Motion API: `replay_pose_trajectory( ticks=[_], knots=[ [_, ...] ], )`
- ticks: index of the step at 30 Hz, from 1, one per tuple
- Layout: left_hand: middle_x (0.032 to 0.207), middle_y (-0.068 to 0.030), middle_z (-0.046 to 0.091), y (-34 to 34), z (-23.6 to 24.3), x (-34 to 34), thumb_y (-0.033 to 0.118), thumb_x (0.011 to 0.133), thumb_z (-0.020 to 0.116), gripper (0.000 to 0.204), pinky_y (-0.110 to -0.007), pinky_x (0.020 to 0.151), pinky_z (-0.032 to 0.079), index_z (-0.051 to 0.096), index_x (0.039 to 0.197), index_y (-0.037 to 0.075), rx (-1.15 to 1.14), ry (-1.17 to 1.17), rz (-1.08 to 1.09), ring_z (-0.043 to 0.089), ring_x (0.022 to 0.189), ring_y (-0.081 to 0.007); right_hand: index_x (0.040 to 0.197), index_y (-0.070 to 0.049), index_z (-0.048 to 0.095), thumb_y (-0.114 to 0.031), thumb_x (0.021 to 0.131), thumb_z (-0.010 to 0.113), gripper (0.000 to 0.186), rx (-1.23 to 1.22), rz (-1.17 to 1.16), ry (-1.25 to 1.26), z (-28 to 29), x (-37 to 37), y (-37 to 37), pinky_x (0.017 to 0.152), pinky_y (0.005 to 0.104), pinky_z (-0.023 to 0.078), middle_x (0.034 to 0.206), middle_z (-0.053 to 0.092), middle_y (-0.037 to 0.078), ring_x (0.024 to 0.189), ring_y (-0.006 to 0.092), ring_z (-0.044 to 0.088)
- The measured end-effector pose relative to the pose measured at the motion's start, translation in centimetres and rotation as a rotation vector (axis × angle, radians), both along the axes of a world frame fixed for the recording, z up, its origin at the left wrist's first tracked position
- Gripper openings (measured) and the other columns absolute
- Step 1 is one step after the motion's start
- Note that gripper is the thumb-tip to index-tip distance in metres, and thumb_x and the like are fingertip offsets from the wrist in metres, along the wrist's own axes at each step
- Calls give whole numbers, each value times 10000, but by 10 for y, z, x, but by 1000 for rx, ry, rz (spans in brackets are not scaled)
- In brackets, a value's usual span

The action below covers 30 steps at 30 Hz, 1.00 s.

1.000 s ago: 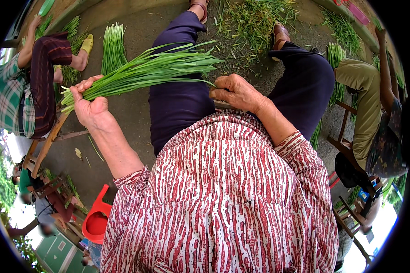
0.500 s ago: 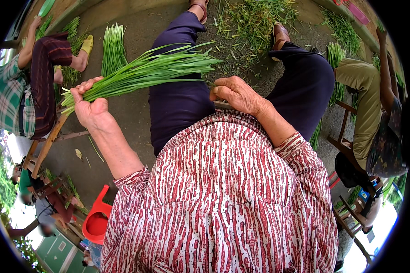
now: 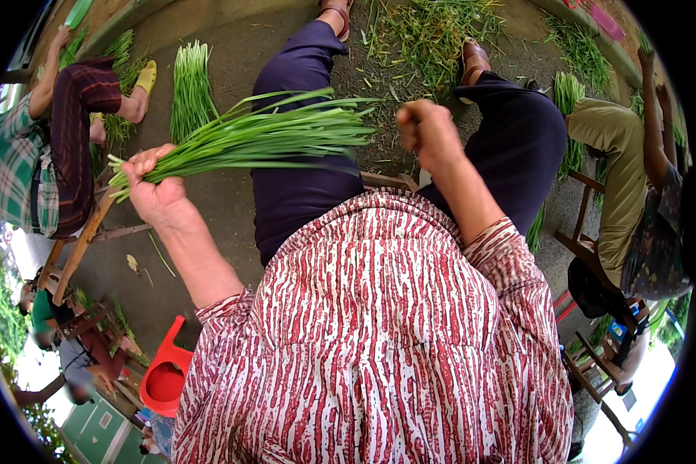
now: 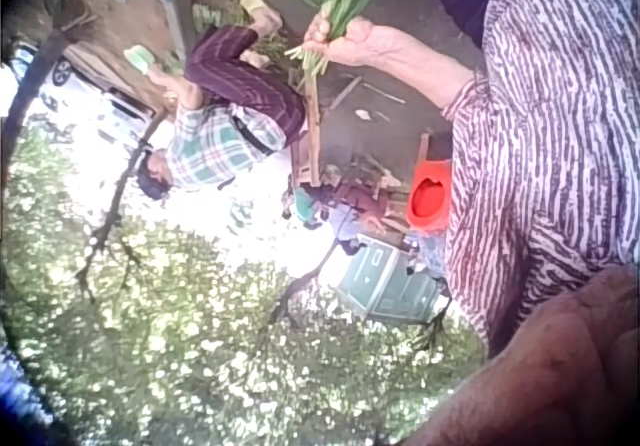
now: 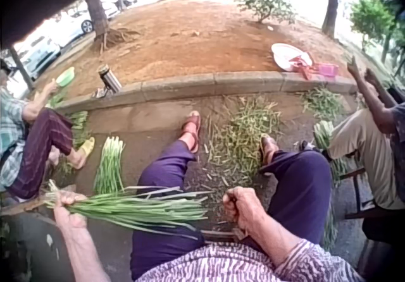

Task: The person picks up green stalks from the ground, bunches them together, and removes outer layers or roots by hand.

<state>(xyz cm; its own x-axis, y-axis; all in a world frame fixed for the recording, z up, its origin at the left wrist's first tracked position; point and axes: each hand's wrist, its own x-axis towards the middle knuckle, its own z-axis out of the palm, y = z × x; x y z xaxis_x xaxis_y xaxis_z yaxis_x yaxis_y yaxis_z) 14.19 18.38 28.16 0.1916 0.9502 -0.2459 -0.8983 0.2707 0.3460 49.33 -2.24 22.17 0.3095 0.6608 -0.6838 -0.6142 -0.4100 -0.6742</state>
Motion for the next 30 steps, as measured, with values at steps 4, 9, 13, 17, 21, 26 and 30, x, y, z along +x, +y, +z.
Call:
replay_pose_trajectory(
  ticks=[4,9,13,17,21,26,30],
  knots=[
    [593,11,411,-2,11,-17,233,866,589,219,-338,671,361,472,749,89,75,-200,-120,422,576,-142,799,-26,636,-156,875,495,206,57,-401,-14,-7,46,-6,442,216,337,606,514,-14,478,83,423],
    [597,29,417,-8,12,-21,169,816,654,187,-308,667,343,492,763,92,125,-311,-164,414,568,-117,1228,-65,568,-177,837,573,407,-115,57,-960,-16,78,-12,722,328,463,964,632,125,846,233,590],
    [600,32,428,-13,18,-19,142,792,686,188,-299,656,348,506,768,92,192,-337,-191,423,564,-114,1304,-108,504,-275,835,576,503,-272,294,-1291,-9,64,-15,990,405,381,1314,473,223,1193,360,482],
    [603,37,437,-14,21,-22,138,783,699,193,-295,648,352,513,766,90,227,-319,-196,426,564,-109,1234,-121,570,-302,849,551,426,-516,581,-1029,18,63,-10,952,416,405,1293,512,173,1156,334,514],
    [606,37,439,-15,25,-19,149,789,696,196,-289,643,353,511,764,89,261,-311,-209,425,567,-108,1151,-113,630,-285,839,555,364,-380,435,-1174,16,55,-24,897,420,438,1128,619,151,1052,324,582],
    [611,35,437,-15,26,-17,160,814,680,193,-285,639,354,508,768,88,325,-299,-228,429,570,-106,1107,-88,651,-262,830,567,338,-174,281,-1236,-4,56,-25,851,390,462,996,652,136,972,315,615],
    [611,35,436,-16,29,-14,166,823,675,193,-282,638,358,505,777,87,371,-283,-251,433,569,-104,1122,-78,643,-203,833,573,322,-133,383,-1065,15,55,-17,854,355,462,1031,640,119,957,284,612]
  ],
)
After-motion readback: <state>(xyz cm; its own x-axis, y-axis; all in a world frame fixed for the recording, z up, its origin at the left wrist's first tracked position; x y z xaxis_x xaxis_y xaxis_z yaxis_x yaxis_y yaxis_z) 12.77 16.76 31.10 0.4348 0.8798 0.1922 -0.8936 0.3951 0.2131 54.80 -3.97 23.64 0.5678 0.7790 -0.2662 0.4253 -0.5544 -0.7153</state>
